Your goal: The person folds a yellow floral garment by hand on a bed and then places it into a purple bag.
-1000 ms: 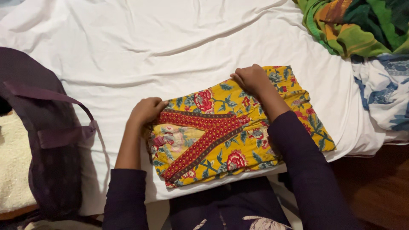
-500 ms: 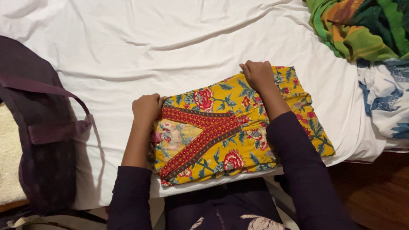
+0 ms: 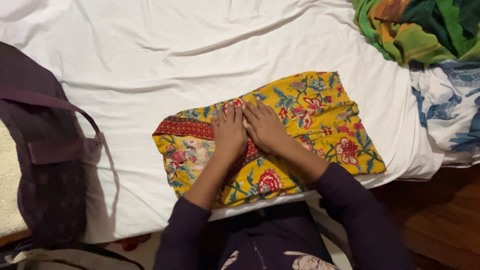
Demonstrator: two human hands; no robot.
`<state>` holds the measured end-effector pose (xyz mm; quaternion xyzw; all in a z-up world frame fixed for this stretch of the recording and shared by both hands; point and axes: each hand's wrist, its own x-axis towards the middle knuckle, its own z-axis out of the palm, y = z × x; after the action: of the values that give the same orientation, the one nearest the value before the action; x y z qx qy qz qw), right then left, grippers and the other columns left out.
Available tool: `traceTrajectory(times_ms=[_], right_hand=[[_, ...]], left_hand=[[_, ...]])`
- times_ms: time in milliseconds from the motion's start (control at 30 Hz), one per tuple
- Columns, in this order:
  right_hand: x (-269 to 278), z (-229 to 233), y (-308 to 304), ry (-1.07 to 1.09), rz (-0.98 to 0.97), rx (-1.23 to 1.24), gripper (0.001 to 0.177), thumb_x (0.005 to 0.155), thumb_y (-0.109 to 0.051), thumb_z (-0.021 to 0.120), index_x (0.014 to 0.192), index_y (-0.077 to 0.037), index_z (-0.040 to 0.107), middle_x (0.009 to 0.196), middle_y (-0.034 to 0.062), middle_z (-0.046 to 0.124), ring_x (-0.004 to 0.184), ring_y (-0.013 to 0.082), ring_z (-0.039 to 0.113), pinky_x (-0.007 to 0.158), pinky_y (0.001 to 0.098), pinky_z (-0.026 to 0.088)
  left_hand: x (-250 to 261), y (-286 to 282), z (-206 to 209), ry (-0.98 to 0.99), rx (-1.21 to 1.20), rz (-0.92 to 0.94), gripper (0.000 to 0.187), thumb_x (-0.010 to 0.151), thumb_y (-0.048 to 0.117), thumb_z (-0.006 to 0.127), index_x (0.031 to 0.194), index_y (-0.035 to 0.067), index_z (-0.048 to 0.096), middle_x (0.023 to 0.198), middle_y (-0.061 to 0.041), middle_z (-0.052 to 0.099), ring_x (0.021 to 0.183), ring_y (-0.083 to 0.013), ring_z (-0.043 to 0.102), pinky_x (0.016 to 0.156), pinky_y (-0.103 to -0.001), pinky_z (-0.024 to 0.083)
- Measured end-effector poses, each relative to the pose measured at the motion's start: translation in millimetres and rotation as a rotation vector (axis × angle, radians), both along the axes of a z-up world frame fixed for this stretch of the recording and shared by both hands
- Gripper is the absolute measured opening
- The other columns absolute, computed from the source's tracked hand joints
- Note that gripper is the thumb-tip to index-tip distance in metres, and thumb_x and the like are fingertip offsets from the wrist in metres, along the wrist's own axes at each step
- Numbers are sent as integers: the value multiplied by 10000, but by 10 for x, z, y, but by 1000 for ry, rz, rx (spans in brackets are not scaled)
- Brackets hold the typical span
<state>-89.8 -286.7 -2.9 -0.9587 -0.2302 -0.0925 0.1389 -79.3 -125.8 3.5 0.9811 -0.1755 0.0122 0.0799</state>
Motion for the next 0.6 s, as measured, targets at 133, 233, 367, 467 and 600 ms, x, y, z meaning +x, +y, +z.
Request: traceTrajectory(times_ms=[133,233,367,467,600], right_hand=[[92,-84,-217,194,-198,-105,710,997,-529,374,1566,-113,290,1661,107,231,1521,394,132,1190,559,35],[249,-63,-581,231,-276,-145,714,1034,-562,280,1614,-149,227,1702,48,177,1569,348,88,1224,556,-44],[481,-82,-1161,239,-340,-149,757,1011,-575,301,1626,-140,225,1680,72,193,1547,340,107,1203,572,-34],[670,-192,-1612,202,-330,-35,663,1056,-525,299,1619,-175,277,1698,71,226,1561,349,123,1245,576,24],[895,-407,-2133,4,-337,74,473,1049,-351,477,1462,-145,576,1588,79,440,1485,352,384,1207,553,260]], left_hand=[[-98,19,-68,195,-85,179,616,1019,430,355,1596,221,301,1706,-77,159,1533,-488,19,1124,-759,1],[-59,137,-196,111,-121,215,584,1027,457,379,1578,268,344,1691,-71,193,1535,-471,25,1127,-785,-8],[-14,226,-336,4,-222,268,568,1026,460,405,1571,299,397,1668,-87,248,1535,-466,76,1140,-783,7],[7,239,-361,1,-196,273,565,1012,473,428,1548,295,424,1673,-86,259,1533,-458,97,1139,-784,20],[18,232,-364,-35,-212,257,574,1004,459,442,1550,281,434,1663,-95,272,1533,-458,110,1130,-784,38]])
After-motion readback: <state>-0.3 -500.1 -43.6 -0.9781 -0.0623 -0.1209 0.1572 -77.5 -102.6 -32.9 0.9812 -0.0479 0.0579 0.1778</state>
